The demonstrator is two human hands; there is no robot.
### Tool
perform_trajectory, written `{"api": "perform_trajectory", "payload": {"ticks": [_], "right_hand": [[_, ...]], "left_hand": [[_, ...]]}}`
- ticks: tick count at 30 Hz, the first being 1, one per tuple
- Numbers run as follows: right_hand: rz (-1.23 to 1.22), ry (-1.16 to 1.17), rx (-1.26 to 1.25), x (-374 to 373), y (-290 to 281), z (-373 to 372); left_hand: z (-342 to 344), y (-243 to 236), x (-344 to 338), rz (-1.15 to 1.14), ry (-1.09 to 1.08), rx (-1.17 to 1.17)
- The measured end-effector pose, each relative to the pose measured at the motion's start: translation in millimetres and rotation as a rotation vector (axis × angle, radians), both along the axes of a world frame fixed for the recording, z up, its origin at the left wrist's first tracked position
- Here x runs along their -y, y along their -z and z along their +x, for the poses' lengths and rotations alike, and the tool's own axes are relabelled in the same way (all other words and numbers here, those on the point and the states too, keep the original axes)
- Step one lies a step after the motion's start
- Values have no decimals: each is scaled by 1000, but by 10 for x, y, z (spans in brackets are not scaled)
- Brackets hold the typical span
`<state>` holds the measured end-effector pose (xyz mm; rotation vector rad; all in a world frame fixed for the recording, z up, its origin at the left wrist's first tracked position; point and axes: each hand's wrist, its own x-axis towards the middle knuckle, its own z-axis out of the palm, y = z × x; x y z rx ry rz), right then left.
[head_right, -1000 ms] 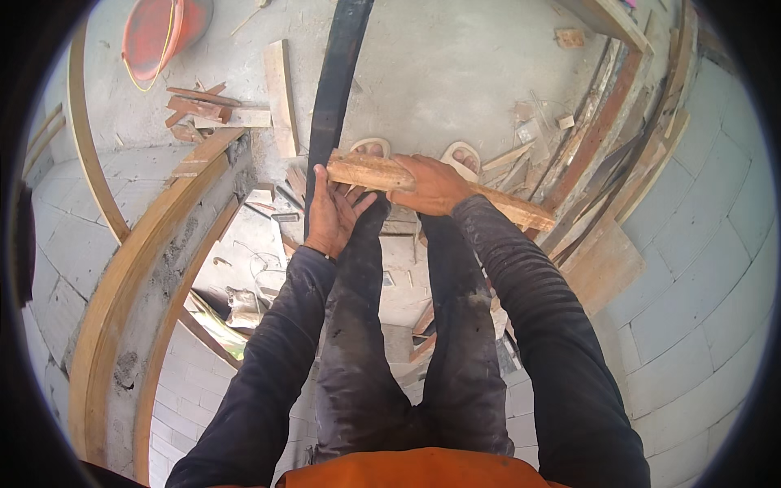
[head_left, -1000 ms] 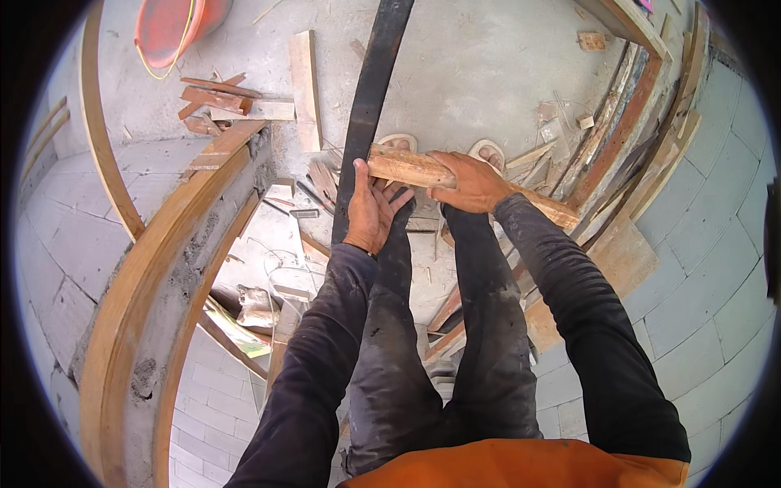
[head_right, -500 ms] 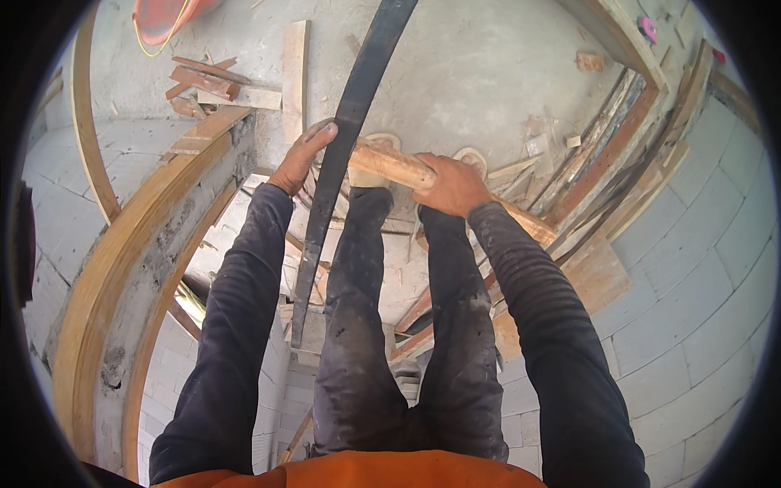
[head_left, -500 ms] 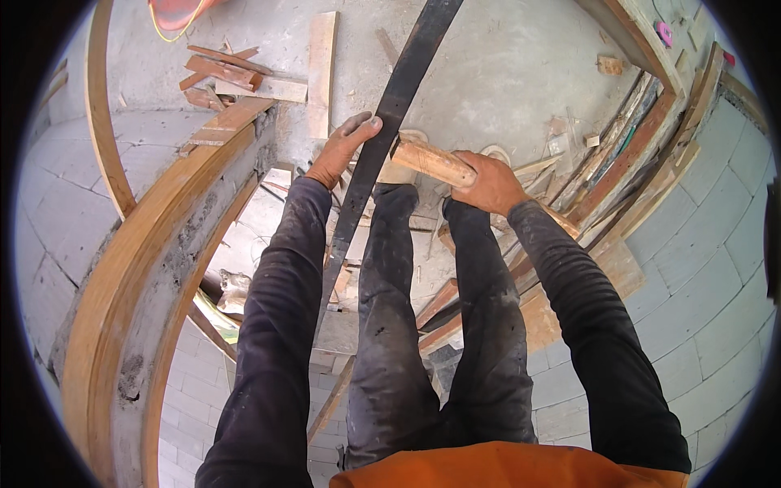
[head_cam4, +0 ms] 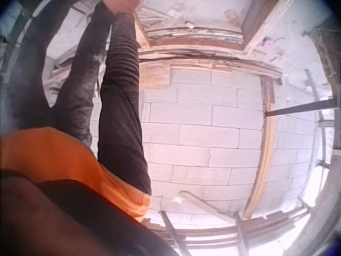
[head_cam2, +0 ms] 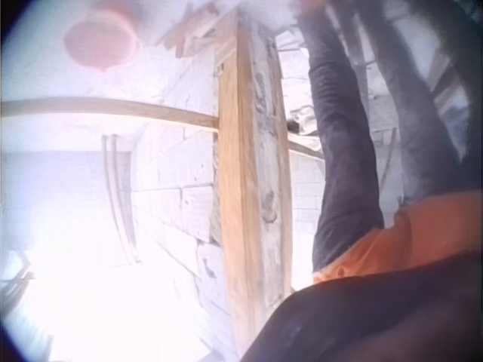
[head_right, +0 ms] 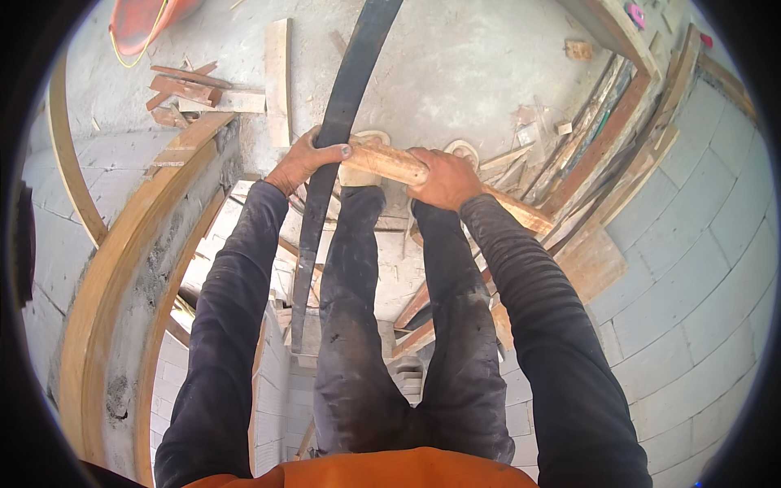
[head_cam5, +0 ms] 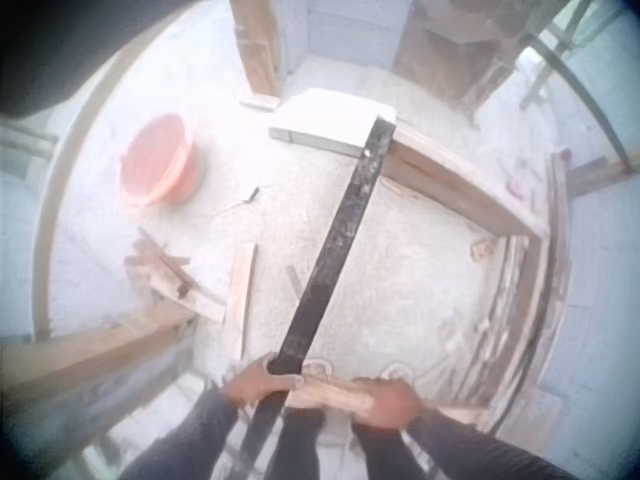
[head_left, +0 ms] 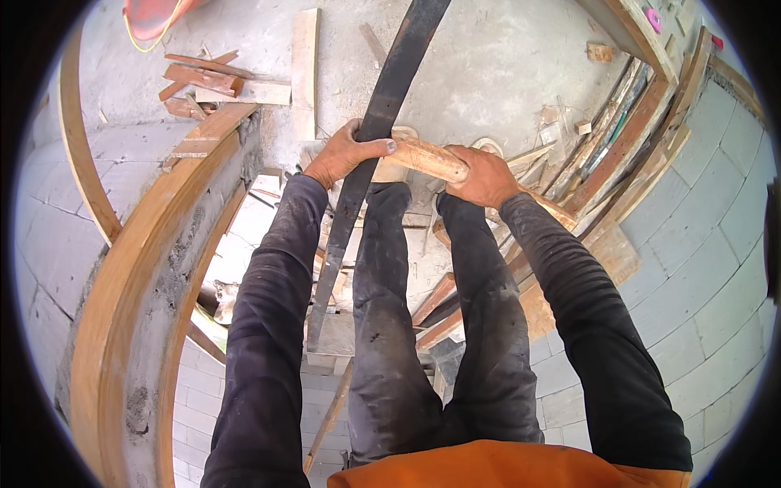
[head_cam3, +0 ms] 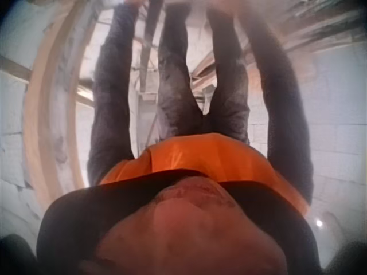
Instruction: The person saws a piece of wood with a hand saw and then positions the wood against a frame.
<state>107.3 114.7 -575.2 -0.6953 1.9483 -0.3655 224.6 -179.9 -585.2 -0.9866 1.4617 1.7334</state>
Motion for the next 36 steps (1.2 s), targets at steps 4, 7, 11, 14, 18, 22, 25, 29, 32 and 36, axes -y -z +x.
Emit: {"api": "perform_trajectory", "payload": {"ticks": [4,7,11,14,18,22,25,29,32,36], "right_hand": [[-12,-7,-4,38,24,6],[54,-43,4,83,66,37],[61,-50,-13,43,18,7],[-37,59,28,55,79,43],[-103,22,25,-4,205,93],[-52,19,9,-58,241,97],[-22,11,42,-62,240,83],[-43,48,52,-171,-11,-37],[-38,473,-30,-607,-234,-118],[117,1007,-702,-1933,-597,-336]], "left_hand": [[23,5,14,-21,27,36],[35,27,-32,-83,7,8],[-2,90,-89,-93,9,-10],[-22,128,-106,-238,74,-121],[93,52,-123,-83,-43,-36],[59,158,-94,-134,14,5],[7,124,-78,-48,-20,29],[-32,77,-122,-45,-4,46],[-37,71,-116,11,-33,77],[-6,53,-78,12,-79,113]]}}
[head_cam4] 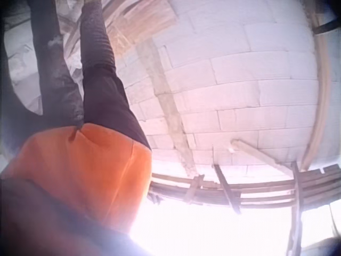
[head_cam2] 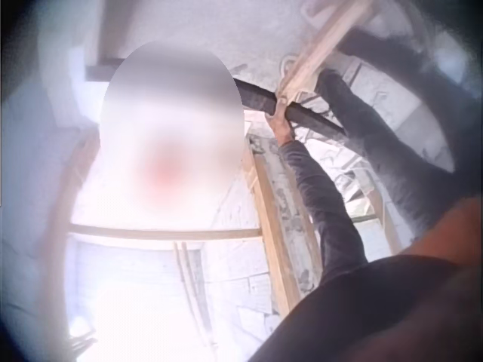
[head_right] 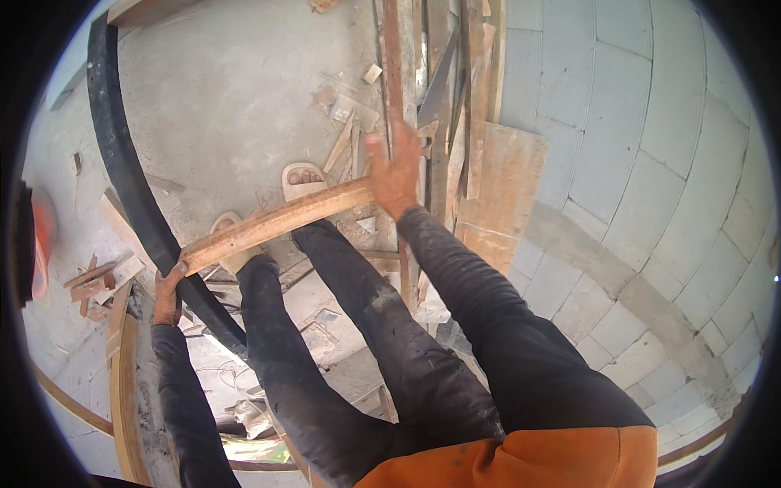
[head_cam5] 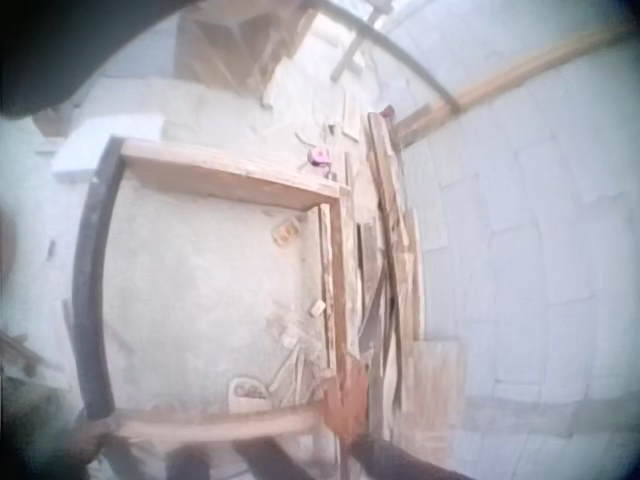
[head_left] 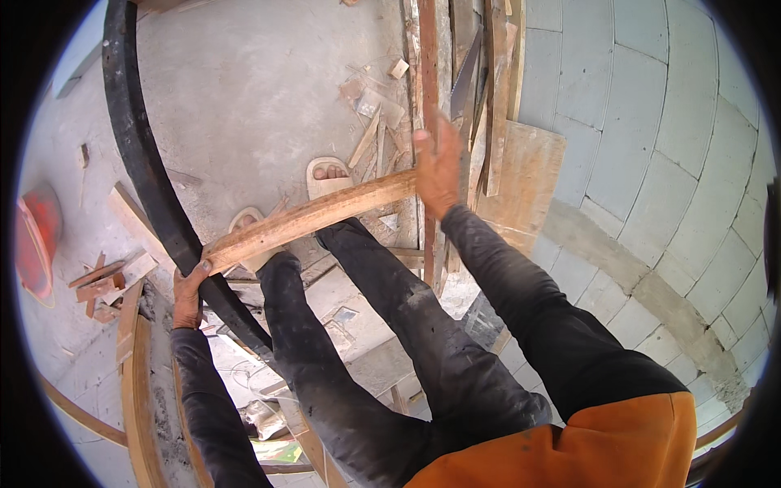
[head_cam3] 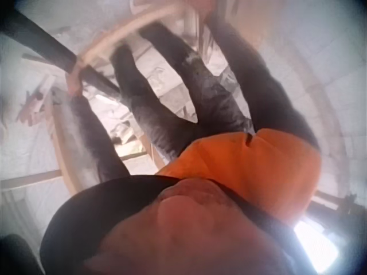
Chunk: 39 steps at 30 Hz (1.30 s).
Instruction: The person saws a piece of wood with a hand saw and then positions the wood against a frame.
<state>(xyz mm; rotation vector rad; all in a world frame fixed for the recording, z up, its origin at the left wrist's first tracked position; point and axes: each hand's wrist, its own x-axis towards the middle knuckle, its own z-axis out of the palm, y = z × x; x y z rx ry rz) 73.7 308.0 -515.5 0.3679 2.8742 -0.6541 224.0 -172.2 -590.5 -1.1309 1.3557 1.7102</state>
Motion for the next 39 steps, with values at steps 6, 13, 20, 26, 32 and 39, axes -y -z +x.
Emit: {"api": "perform_trajectory", "payload": {"ticks": [6,13,20,26,32,39], "right_hand": [[69,617,-164,-1054,876,323],[-342,742,182,-1256,839,429],[-657,585,801,-1918,900,715],[-840,560,940,-1756,677,458],[-813,518,877,-2002,737,596],[-99,127,371,-1361,383,444]], "left_hand": [[144,147,77,16,18,-10],[165,148,182,17,-14,95],[162,187,161,-29,-2,79],[274,66,248,-44,54,64],[-8,-46,191,-195,383,10],[-36,-271,34,-83,258,70]]}}
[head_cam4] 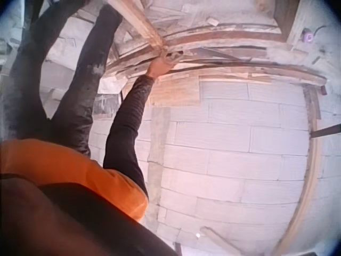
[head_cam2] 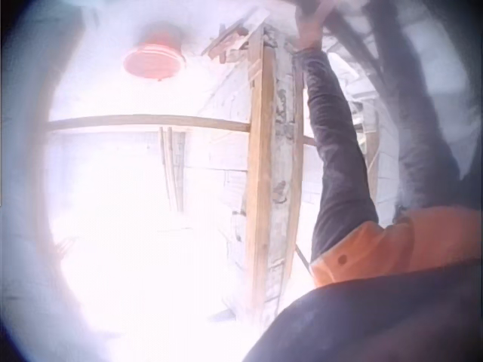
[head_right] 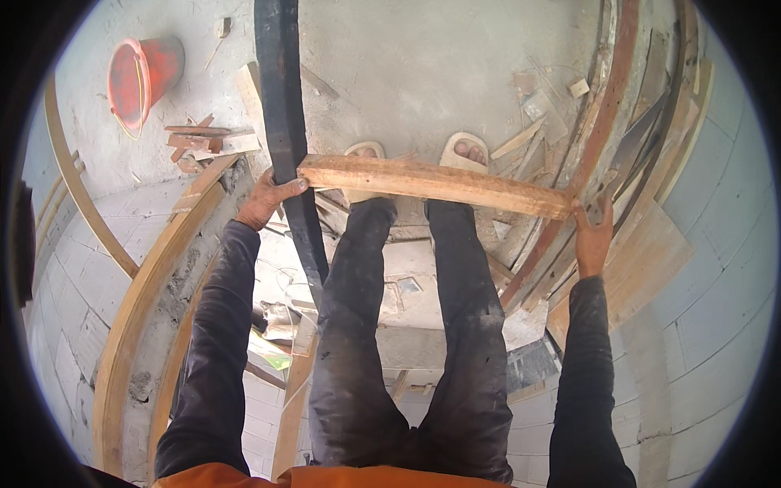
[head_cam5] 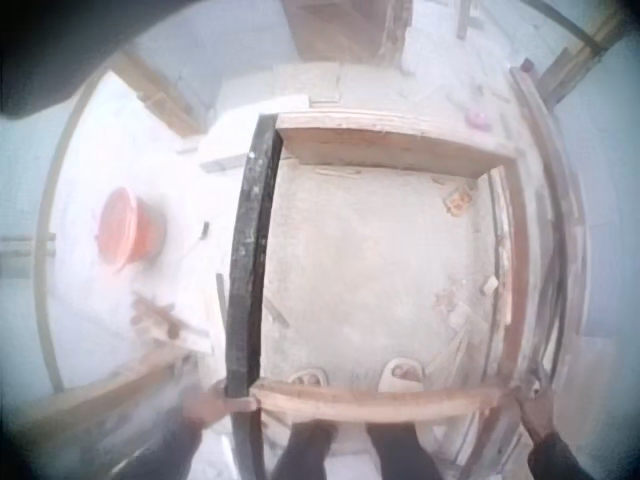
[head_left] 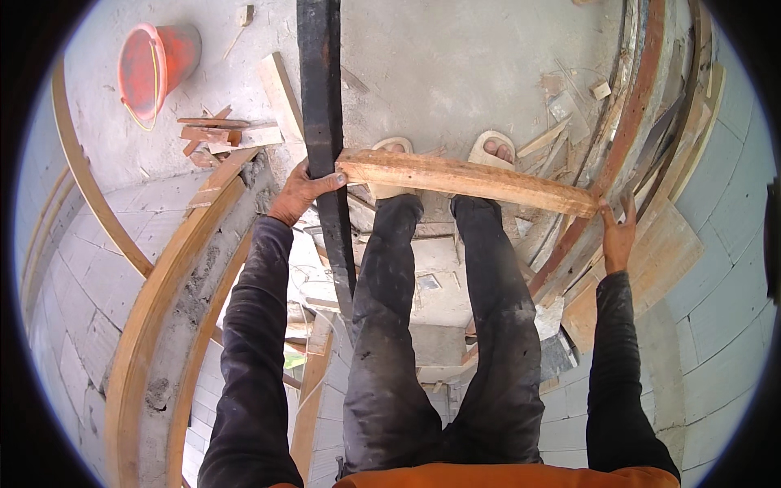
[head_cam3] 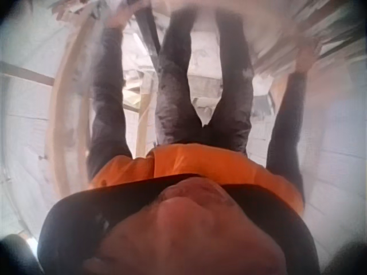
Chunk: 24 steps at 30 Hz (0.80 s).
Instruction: The person saws a piece of wood with a hand saw and then positions the wood against a frame.
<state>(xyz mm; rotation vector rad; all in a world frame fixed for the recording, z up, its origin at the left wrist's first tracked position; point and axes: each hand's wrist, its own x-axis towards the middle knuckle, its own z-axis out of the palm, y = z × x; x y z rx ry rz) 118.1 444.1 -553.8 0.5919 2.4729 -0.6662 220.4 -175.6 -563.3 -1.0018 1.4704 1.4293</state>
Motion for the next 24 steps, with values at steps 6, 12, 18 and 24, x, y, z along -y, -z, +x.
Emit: {"api": "perform_trajectory", "payload": {"ticks": [6,12,18,24], "right_hand": [[-449,-574,132,2579,-217,-508],[-516,-484,386,4610,869,-914],[-366,-818,549,4641,1454,-50],[-234,-732,426,4416,1758,-85]], "left_hand": [[193,86,-122,17,-177,-81],[185,98,-127,51,-232,-212],[325,206,-130,6,-203,-259],[283,299,-126,10,-191,-278]]}}
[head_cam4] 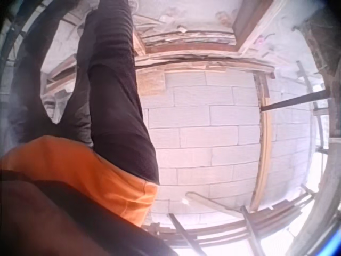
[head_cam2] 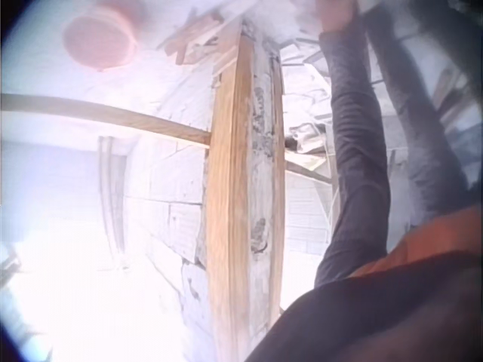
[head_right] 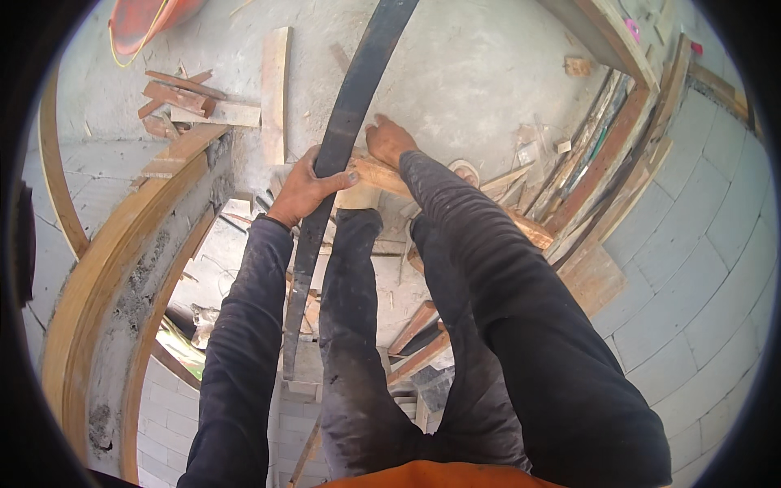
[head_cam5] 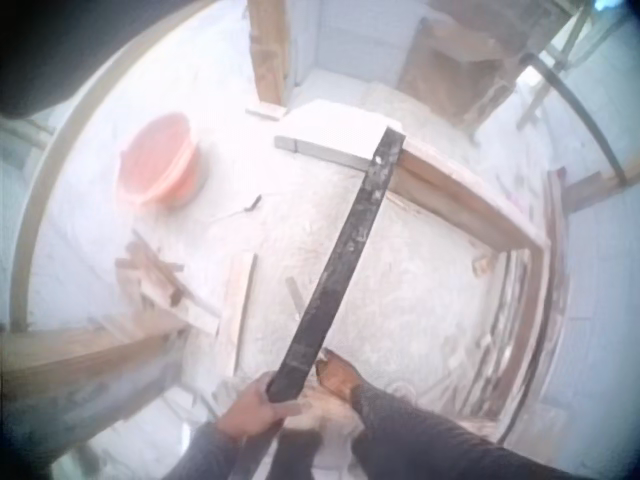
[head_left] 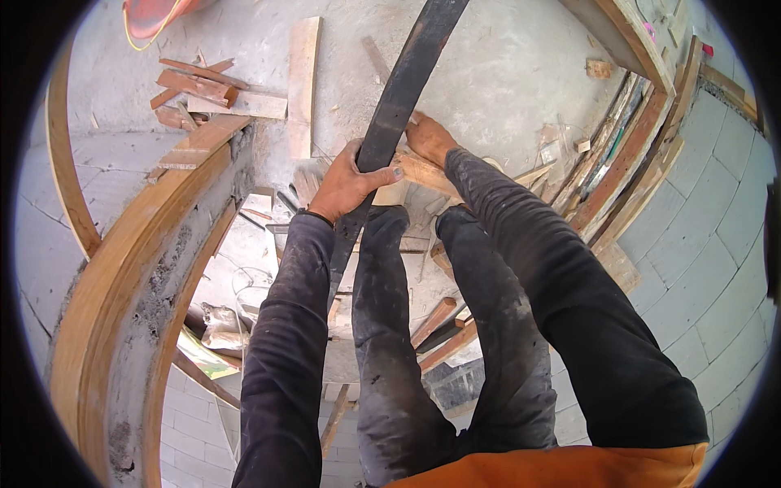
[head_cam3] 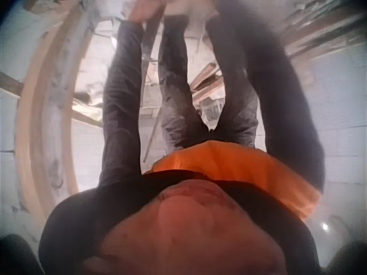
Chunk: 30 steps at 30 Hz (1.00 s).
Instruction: The person saws a piece of wood with a hand saw and then positions the wood against a frame.
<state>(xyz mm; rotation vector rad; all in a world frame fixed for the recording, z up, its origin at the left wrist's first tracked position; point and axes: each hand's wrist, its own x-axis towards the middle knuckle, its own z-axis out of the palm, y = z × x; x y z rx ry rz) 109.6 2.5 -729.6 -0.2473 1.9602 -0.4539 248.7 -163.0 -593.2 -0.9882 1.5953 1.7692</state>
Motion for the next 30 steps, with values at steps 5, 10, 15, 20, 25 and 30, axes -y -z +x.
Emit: {"api": "perform_trajectory", "payload": {"ticks": [5,10,15,20,25,30], "right_hand": [[43,41,313,170,-256,-268],[107,42,142,233,-159,-142],[20,-194,12,67,320,-127],[67,-42,-121,343,-298,-144],[28,-87,-105,266,-356,-162],[20,150,-42,119,-248,-365]], "left_hand": [[84,15,43,32,-21,-6],[38,-21,46,43,-33,-16],[56,63,-5,12,-76,-81],[81,18,74,55,2,-22],[-100,-51,81,-19,86,34],[75,114,41,13,-21,-66]]}}
